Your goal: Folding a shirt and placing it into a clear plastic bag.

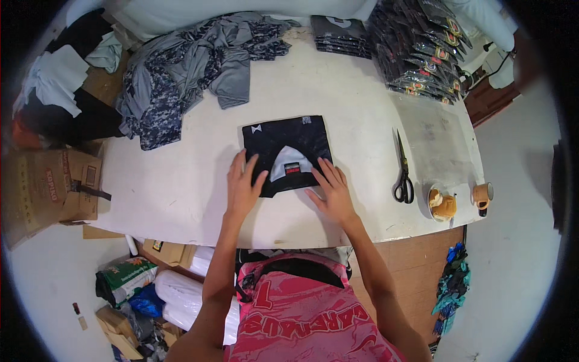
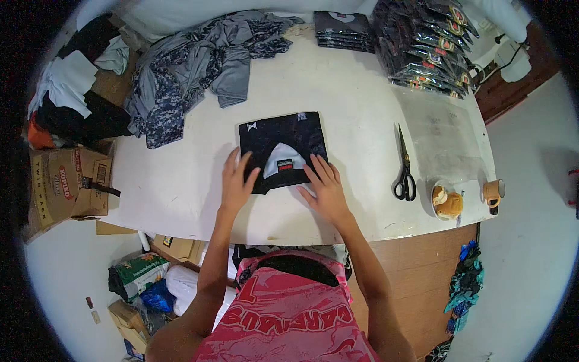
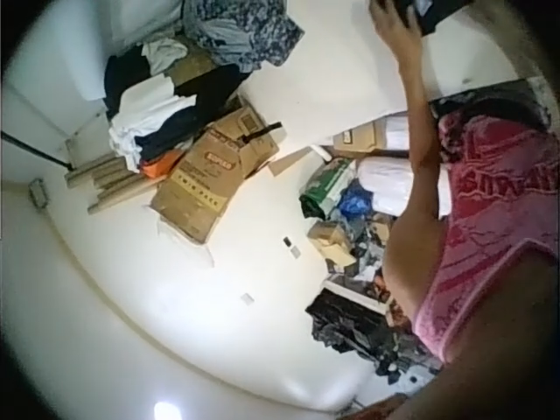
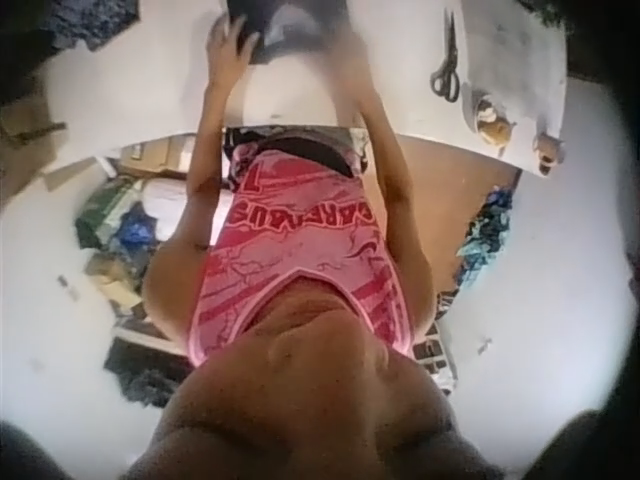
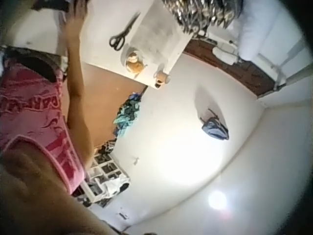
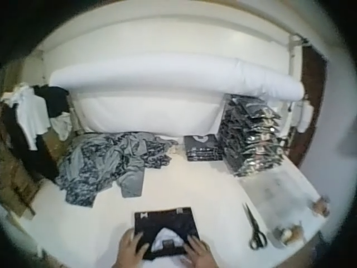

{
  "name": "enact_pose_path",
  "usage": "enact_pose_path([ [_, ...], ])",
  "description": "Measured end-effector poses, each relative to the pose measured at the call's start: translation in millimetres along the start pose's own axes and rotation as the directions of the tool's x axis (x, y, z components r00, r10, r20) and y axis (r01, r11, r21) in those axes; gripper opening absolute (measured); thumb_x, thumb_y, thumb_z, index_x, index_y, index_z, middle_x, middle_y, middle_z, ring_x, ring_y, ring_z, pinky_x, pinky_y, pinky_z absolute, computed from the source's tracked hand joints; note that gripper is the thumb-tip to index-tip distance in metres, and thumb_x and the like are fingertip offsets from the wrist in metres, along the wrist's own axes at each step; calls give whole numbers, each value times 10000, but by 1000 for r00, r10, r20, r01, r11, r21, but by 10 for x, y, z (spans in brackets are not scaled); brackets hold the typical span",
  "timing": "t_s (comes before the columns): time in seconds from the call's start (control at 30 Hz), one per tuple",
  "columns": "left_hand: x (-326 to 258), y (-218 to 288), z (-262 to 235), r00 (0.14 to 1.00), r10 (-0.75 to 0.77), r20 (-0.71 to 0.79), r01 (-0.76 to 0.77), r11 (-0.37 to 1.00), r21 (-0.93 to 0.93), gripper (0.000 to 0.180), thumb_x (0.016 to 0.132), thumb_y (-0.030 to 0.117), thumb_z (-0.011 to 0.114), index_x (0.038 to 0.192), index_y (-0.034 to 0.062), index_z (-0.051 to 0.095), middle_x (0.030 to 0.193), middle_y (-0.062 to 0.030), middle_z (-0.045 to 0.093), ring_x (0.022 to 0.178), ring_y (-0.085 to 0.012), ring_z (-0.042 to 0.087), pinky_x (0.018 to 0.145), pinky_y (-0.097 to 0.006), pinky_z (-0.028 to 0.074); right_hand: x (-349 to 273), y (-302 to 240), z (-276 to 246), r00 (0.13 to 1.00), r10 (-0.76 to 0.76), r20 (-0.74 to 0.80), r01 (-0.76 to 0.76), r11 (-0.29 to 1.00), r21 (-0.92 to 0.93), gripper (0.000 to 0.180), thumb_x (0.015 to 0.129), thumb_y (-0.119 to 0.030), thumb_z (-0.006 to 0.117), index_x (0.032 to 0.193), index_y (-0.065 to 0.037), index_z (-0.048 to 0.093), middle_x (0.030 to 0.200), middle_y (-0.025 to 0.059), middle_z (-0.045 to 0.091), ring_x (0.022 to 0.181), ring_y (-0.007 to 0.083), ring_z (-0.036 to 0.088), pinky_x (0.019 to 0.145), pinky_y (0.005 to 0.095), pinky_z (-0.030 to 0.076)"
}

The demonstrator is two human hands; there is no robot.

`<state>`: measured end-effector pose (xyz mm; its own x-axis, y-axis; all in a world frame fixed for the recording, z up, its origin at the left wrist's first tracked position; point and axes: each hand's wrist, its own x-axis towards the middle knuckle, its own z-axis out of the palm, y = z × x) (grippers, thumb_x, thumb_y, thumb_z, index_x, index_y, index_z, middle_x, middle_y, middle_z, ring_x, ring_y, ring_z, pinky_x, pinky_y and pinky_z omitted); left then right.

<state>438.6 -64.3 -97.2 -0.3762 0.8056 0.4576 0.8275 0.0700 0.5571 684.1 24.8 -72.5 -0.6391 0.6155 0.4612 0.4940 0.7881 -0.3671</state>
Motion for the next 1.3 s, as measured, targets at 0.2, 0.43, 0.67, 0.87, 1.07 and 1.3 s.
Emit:
enact_pose_path([
  [0.2,-95,-195,176,984,46,174,-57,997,57,441,962,320,572,1326,71,577,1536,-177,351,1401,-378,348,1145,-500,268,-413,128,-55,997,25,68,-25,1000,5,356,796,-197,749,1098,-30,659,1130,141,653,1092,315,586,1036,458,383],
  [0.43,-84,-188,193,995,-54,78,59,996,-68,403,960,245,580,1307,39,580,1456,-195,454,1312,-379,446,1105,-458,331,-385,263,199,770,627,-121,-516,723,460,238,853,-129,716,1042,11,679,939,137,685,885,248,651,836,361,503],
  [0.67,-71,-234,242,996,-72,-44,65,989,-135,337,881,148,691,1192,32,639,1148,-155,629,1058,-346,575,926,-421,453,-283,437,476,762,616,-200,-430,712,555,229,815,-96,773,1009,1,700,861,145,688,751,225,667,732,313,535],
  [0.87,-20,-125,49,911,-385,152,408,896,-175,253,837,162,743,1049,29,708,947,-137,661,888,-336,621,809,-405,486,-257,372,400,812,543,-213,-445,813,376,304,768,-90,778,1050,-27,685,877,135,674,790,266,650,718,365,534],
  [1.07,632,173,264,995,32,-94,-31,999,15,264,895,199,675,1084,15,689,1145,-196,655,1092,-390,591,947,-438,467,382,373,305,848,483,-218,-467,875,124,330,849,-232,704,1113,-38,660,1133,166,620,1086,345,564,939,486,417],
  [1.3,725,54,872,958,163,235,-222,941,253,576,971,453,505,1453,142,455,1521,-204,353,1423,-388,290,1139,-563,246,634,435,891,991,131,6,-126,965,-229,599,986,-439,447,1399,-6,480,1496,238,376,1422,385,291,1164,524,200],
])
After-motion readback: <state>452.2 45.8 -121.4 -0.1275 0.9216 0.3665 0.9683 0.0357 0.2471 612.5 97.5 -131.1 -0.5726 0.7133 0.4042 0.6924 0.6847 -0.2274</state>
